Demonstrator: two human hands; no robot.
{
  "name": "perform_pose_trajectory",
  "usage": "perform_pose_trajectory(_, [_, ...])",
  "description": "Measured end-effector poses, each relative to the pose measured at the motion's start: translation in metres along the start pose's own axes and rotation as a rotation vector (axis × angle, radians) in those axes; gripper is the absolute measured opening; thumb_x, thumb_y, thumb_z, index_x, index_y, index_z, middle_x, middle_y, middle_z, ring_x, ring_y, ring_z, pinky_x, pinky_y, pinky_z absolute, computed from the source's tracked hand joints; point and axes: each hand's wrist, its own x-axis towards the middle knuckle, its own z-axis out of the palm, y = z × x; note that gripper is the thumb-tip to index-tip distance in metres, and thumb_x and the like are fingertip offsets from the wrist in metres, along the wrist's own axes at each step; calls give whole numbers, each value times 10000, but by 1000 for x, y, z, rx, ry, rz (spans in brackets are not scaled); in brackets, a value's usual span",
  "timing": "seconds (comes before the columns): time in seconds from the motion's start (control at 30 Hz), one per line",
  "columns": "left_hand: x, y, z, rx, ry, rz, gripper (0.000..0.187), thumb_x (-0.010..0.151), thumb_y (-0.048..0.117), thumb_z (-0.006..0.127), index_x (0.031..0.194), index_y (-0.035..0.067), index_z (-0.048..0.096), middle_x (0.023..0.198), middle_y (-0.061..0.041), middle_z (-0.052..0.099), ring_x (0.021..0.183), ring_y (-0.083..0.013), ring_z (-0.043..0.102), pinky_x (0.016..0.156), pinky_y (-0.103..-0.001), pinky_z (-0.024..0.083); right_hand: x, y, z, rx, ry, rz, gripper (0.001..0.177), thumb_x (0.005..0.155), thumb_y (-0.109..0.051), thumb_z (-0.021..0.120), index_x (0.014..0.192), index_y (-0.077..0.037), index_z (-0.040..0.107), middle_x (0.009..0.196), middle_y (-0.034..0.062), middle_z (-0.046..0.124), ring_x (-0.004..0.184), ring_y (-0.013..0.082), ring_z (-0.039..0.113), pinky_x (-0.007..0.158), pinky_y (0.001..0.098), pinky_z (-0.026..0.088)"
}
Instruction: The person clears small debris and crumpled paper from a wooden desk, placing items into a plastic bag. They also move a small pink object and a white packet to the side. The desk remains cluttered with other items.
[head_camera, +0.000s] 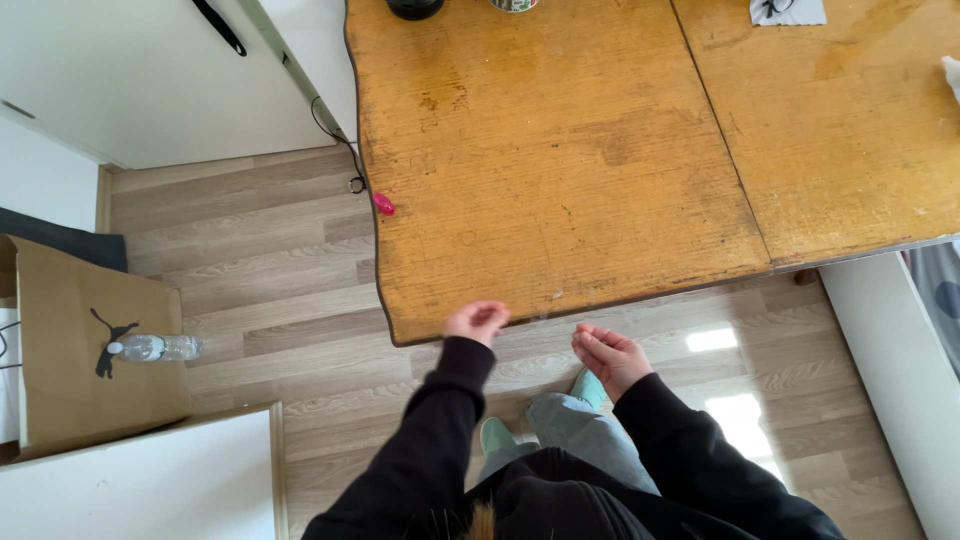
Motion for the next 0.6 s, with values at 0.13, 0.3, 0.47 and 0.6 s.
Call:
perform_pose_trajectory(0.13, [-71, 45, 51, -194, -65, 79, 189, 824, 244, 902, 1001, 229, 837, 973, -18, 811, 871, -147, 765, 805, -290, 614, -14, 4, 18, 12, -17, 10, 305, 911, -38, 770, 1181, 82, 693, 1041, 204, 755, 967, 295, 761, 901, 363, 631])
perform_pose_trajectory(0.3, [-117, 80, 58, 302, -42, 439, 165, 980, 307, 700, 1104, 339, 804, 964, 31, 800, 977, -228, 746, 855, -351, 608, -19, 3, 23, 68, -9, -19, 310, 918, -65, 782, 1171, 88, 687, 1034, 196, 756, 948, 277, 762, 905, 394, 629])
perform_pose_trajectory(0.47, [-137, 76, 54, 884, 72, 1132, 567, 995, 121, 511, 1532, 305, 508, 1269, 45, 721, 1320, -169, 595, 1087, -405, 449, -37, -12, 17, 49, 67, -82, 258, 891, 5, 786, 1127, 67, 702, 974, 154, 740, 889, 276, 759, 879, 395, 637])
perform_pose_trajectory(0.6, [-142, 76, 42, 951, 48, 1100, 568, 965, 55, 537, 1522, 160, 493, 1405, -48, 638, 1311, -238, 596, 1076, -434, 482, -15, -12, -11, 74, 124, -163, 231, 886, 28, 778, 1099, 69, 698, 983, 175, 734, 928, 270, 764, 899, 347, 642])
